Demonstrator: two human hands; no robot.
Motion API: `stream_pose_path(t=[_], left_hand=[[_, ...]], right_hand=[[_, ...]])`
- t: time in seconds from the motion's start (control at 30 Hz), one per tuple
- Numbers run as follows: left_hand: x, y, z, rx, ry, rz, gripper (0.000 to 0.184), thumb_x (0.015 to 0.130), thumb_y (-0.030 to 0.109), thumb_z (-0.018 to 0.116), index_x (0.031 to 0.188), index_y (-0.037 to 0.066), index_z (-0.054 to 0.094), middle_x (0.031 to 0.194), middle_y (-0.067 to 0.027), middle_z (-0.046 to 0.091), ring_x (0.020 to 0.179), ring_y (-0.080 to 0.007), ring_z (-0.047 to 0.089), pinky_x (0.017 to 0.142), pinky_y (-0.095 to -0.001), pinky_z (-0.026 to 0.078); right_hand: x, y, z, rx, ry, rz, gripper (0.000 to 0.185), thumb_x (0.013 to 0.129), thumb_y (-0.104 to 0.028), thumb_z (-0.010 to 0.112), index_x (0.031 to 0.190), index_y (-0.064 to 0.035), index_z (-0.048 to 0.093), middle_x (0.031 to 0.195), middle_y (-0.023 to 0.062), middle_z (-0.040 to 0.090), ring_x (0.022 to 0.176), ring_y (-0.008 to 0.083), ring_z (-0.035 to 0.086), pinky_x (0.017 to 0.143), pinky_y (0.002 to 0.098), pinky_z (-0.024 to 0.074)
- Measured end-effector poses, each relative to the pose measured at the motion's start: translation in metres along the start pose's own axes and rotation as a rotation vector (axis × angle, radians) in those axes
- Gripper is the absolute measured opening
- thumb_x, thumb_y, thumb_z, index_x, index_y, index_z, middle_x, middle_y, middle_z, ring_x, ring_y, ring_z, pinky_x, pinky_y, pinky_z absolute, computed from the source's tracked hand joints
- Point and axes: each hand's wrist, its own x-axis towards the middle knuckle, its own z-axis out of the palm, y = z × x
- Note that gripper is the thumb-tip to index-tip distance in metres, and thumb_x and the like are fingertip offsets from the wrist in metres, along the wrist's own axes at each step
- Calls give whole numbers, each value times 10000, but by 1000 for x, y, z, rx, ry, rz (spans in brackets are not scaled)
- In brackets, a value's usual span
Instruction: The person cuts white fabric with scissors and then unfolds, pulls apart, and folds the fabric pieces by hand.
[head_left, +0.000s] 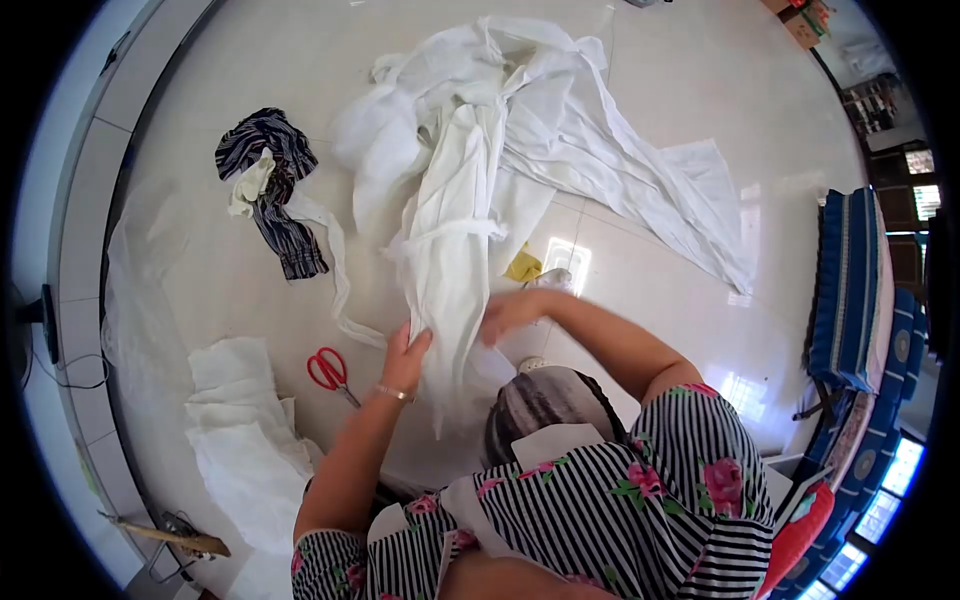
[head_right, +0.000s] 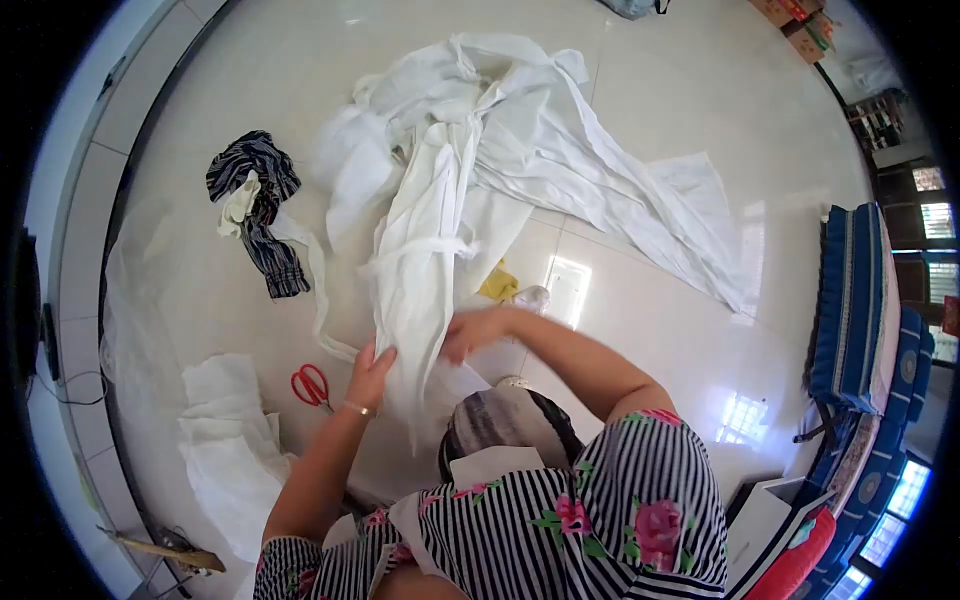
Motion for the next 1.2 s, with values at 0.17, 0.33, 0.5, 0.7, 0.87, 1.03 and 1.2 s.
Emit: stream_pose_path(t=[0.17,0.33,0.5,0.7,0.87,1.03,1.2], left_hand=[[-57,31,-36,158,-394,-122,270,862,127,530,1091,-8,574,902,-22,626,783,-99,523,735,-256,439],[-82,28,-52,332,-684,-7,178,851,167,548,943,17,575,678,-27,541,647,-110,508,593,-292,412],[-66,-3,-86,751,-386,81,262,852,295,537,884,36,561,682,-193,576,666,-388,559,594,-456,431],[-8,-140,-175,596,-140,130,343,855,352,534,1064,83,561,649,-142,591,623,-338,580,549,-434,439],[23,-286,-206,338,56,-161,346,864,302,536,1147,105,560,717,-135,607,676,-302,584,628,-396,461],[32,-286,-256,338,132,-201,335,831,292,580,1080,68,597,722,-93,612,682,-246,594,652,-358,471],[68,-194,-245,249,50,75,381,834,252,577,1171,76,546,999,-106,614,857,-191,594,748,-308,466]], right_hand=[[-6,3,-122,493,895,-77,630,854,-602,391,1253,-123,478,1236,61,515,1142,170,462,905,417,402],[87,-36,-182,863,894,-293,484,869,-431,525,1166,-49,537,1133,117,582,988,253,575,876,446,458],[150,-69,-231,657,1270,-425,392,847,-304,579,1098,-5,562,1024,118,609,899,263,598,826,415,492],[128,-137,-284,-908,1506,461,641,863,-497,456,1150,72,522,1052,244,600,962,349,586,826,410,443],[67,-183,-172,-887,1902,-78,415,895,-342,497,967,55,594,797,120,627,709,202,572,648,348,451],[59,-75,-28,-244,1605,-298,283,922,-167,457,1134,19,471,1036,98,530,905,206,511,791,315,414],[98,9,142,192,1282,314,379,947,-205,406,1227,50,405,1133,164,542,1044,204,505,915,344,394]])
